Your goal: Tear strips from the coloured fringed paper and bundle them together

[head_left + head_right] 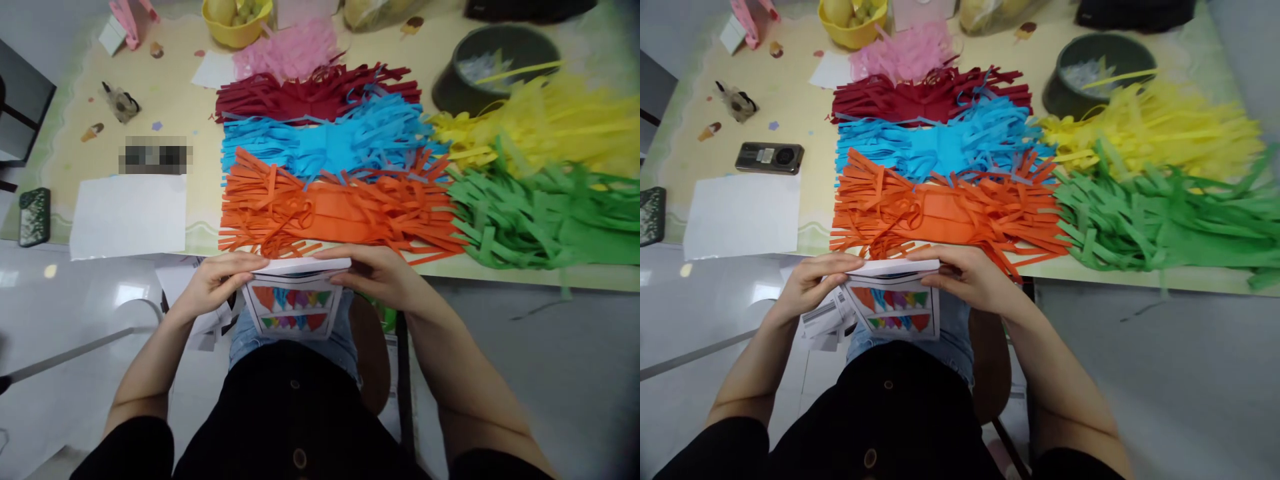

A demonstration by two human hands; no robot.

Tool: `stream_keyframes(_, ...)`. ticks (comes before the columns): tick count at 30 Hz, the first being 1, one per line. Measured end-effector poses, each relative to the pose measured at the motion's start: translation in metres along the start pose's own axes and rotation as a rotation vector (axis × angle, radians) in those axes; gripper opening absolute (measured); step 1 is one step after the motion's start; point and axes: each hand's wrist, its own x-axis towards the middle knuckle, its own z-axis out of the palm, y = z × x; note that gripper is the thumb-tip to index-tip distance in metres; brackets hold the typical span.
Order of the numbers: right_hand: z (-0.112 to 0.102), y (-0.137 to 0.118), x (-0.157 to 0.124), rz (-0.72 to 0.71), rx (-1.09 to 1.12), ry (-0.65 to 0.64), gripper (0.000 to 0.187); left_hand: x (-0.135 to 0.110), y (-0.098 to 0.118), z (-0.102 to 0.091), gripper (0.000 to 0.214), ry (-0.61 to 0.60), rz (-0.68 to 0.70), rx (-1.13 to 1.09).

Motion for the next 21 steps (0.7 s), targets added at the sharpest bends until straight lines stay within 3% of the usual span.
stream_keyframes(4,0.003,-0.002,0.000,0.019,-0.098,0.037,0.033,0.007,0.015,-0.002,0.025,0.019,-0.013,0.184)
stream_keyframes(8,0.006,-0.012,0.006,-0.040,-0.155,0.019,0.040,0.031,0.038,0.016,0.025,-0.008,0.000,0.452)
stream_keyframes(14,0.006,-0.019,0.003,-0.076,-0.190,-0.019,0.058,0.055,0.045,0.038,0.028,-0.085,0.023,0.379)
stream_keyframes(21,0.009,-0.023,0.002,-0.073,-0.207,-0.019,0.061,0.057,0.044,0.048,0.025,0.054,0.048,0.484)
